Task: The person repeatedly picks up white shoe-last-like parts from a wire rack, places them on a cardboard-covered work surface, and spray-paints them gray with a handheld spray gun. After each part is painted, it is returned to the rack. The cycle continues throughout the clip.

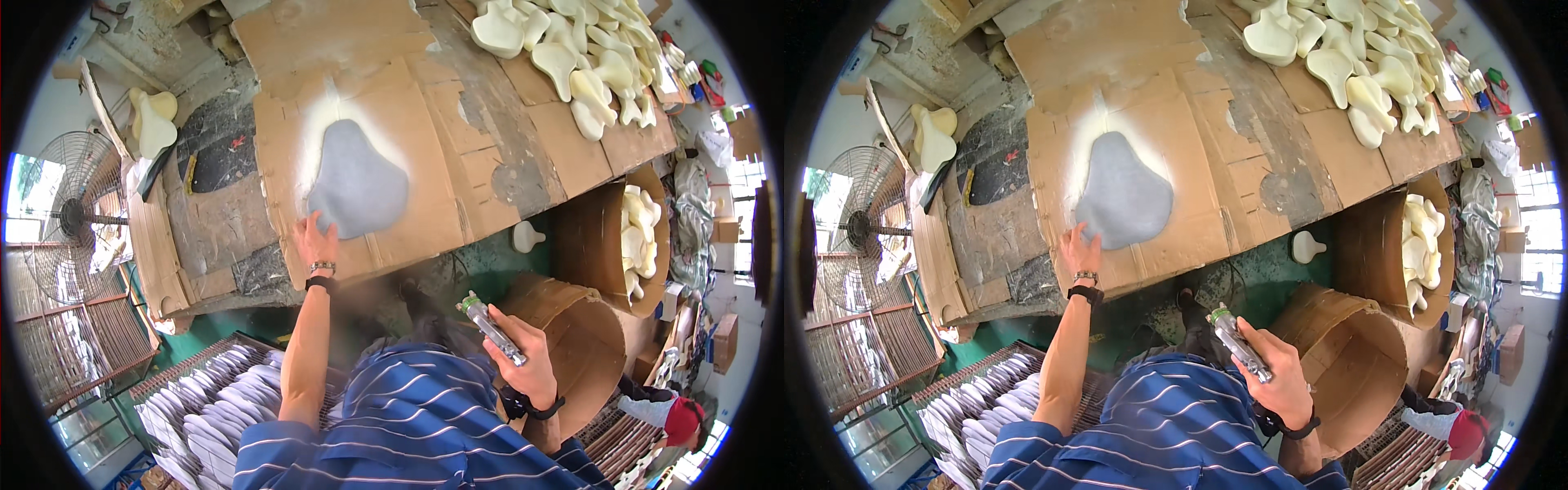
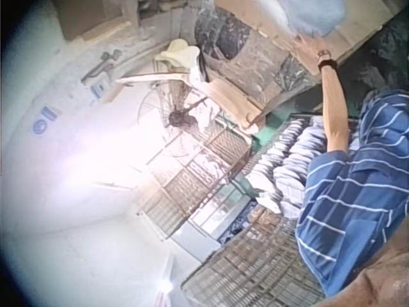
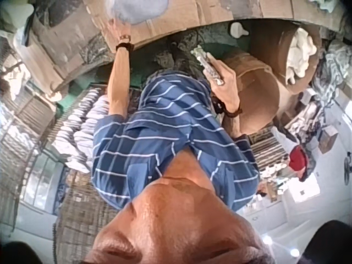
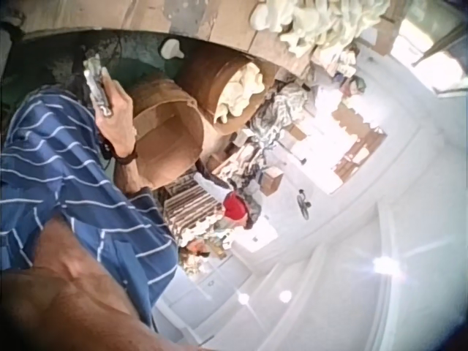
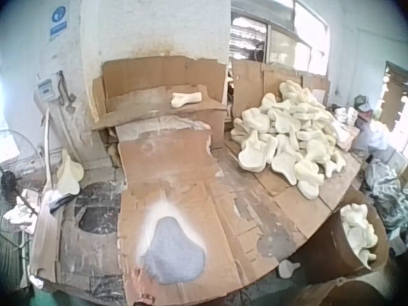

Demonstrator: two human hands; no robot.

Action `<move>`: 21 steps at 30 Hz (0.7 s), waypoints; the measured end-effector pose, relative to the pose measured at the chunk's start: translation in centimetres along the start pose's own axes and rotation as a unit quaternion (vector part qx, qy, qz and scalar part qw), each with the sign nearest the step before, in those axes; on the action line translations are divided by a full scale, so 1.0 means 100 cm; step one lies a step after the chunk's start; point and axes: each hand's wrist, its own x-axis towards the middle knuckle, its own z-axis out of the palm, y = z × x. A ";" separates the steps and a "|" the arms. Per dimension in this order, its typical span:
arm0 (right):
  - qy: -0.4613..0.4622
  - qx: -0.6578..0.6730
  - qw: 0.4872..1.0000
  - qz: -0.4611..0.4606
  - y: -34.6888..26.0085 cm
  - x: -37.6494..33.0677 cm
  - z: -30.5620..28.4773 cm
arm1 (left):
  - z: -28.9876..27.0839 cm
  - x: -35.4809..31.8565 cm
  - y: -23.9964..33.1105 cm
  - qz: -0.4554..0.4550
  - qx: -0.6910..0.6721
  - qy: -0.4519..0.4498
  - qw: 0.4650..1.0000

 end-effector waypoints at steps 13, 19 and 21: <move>-0.033 -0.027 0.999 -0.028 -0.011 0.013 0.014 | -0.004 0.043 0.045 -0.369 -0.687 -0.018 0.626; -0.067 -0.045 0.996 -0.044 -0.016 0.022 0.023 | -0.158 0.036 0.120 -0.230 -0.813 -0.086 0.528; -0.109 -0.055 0.990 -0.076 -0.021 0.026 0.032 | -0.214 0.007 0.117 -0.214 -0.825 -0.046 0.521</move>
